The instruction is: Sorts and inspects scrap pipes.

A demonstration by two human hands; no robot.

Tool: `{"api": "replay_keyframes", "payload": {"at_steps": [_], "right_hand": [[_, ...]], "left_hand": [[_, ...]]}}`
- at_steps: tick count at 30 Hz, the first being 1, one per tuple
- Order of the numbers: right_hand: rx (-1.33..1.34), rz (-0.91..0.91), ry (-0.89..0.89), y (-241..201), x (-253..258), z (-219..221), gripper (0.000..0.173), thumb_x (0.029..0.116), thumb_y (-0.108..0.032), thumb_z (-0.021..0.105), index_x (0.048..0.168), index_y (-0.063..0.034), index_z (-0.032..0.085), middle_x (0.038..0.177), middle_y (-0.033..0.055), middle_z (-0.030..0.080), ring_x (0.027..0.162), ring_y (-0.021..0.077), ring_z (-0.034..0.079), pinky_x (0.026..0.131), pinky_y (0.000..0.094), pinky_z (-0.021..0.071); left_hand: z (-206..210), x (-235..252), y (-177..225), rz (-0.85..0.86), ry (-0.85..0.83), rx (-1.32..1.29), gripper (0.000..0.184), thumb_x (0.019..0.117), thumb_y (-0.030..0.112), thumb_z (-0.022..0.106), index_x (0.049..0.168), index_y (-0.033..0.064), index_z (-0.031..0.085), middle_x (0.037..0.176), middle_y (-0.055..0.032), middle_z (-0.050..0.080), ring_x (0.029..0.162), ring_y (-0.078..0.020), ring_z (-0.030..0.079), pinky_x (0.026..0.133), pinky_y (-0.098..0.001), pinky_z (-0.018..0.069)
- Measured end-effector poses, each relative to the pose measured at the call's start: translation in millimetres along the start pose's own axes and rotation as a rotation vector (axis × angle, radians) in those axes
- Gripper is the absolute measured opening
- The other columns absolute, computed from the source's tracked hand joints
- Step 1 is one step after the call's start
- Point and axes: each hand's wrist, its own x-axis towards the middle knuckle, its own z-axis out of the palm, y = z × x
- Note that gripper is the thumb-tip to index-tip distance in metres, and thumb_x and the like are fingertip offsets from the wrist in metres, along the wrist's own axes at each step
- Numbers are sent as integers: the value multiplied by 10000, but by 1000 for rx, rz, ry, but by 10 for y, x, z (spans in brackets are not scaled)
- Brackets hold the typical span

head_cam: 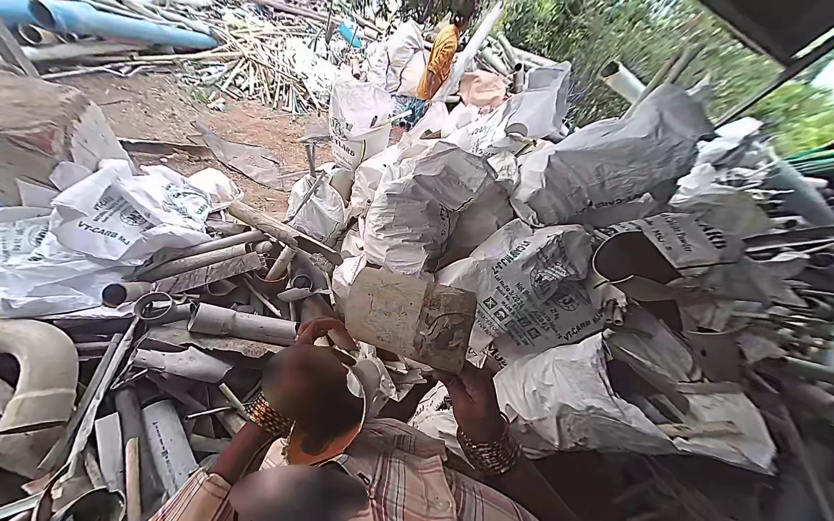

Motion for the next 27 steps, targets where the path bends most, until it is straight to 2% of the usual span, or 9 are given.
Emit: {"api": "replay_keyframes", "payload": {"at_steps": [3, 5, 7, 9, 14, 18, 20, 22, 27], "right_hand": [[9, -12, 91, 44, -47, -117, 268, 1029, -254, 601, 985, -24, 733, 1019, -34, 759, 1028, -81, 657, 956, 138, 526], [-5, -8, 137, 70, -83, -196, 253, 1028, -236, 605, 983, -23, 735, 1024, -38, 761, 1029, -85, 657, 957, 139, 528], [-3, 33, 191, 68, -128, -259, 243, 1011, -204, 617, 972, 3, 738, 1002, -34, 766, 1008, -93, 661, 945, 134, 532], [23, 79, 249, 45, -162, -304, 214, 982, -144, 632, 981, 41, 740, 995, -22, 771, 1001, -91, 667, 947, 135, 534], [66, 122, 345, -22, -211, -416, 178, 965, -91, 634, 1017, 55, 723, 1001, -44, 768, 992, -84, 675, 939, 153, 550], [297, 303, 391, -234, -196, -496, 202, 1002, -33, 562, 1181, 45, 612, 1032, -62, 754, 944, 35, 745, 872, 277, 645], [466, 465, 407, -309, -178, -530, 228, 1014, -8, 496, 1231, 22, 559, 1045, -34, 731, 953, 85, 746, 867, 323, 655], [571, 586, 408, -339, -180, -549, 227, 1012, 30, 459, 1223, 25, 543, 1043, 6, 723, 942, 112, 748, 856, 333, 655], [726, 639, 321, -362, -280, -597, 302, 980, 97, 432, 1261, 32, 518, 1108, 46, 722, 995, 151, 746, 913, 353, 640]], "left_hand": [[-26, 17, 3, 17, -67, -19, 267, 993, 418, 637, 907, 217, 790, 1234, 72, 671, 1317, -34, 502, 1140, -246, 383], [-51, 45, 10, 41, -152, -94, 260, 1023, 363, 614, 963, 163, 769, 1125, 48, 737, 1191, -49, 629, 1063, -255, 492], [-46, 50, 46, 15, -209, -126, 267, 1028, 352, 604, 990, 145, 768, 1067, 42, 762, 1085, -36, 686, 984, -241, 549], [-22, 56, 76, 0, -242, -135, 252, 1025, 354, 607, 1004, 163, 770, 1051, 63, 762, 1057, -20, 690, 966, -229, 555], [15, 91, 107, 19, -288, -150, 224, 1023, 365, 607, 1058, 223, 776, 1077, 105, 756, 1068, -16, 689, 967, -219, 559], [39, 116, 142, 37, -314, -130, 223, 1025, 364, 600, 1063, 230, 774, 1080, 108, 753, 1071, -10, 682, 970, -214, 550], [51, 125, 171, 35, -320, -113, 224, 1026, 372, 600, 1060, 237, 775, 1076, 114, 752, 1070, -3, 680, 972, -213, 548], [63, 137, 213, 17, -310, -104, 226, 1018, 371, 606, 1032, 225, 778, 1064, 111, 754, 1058, -1, 683, 966, -213, 550], [45, 100, 200, 3, -293, -86, 232, 1015, 379, 609, 1018, 225, 782, 1042, 88, 759, 1044, -28, 693, 953, -240, 564]]}}
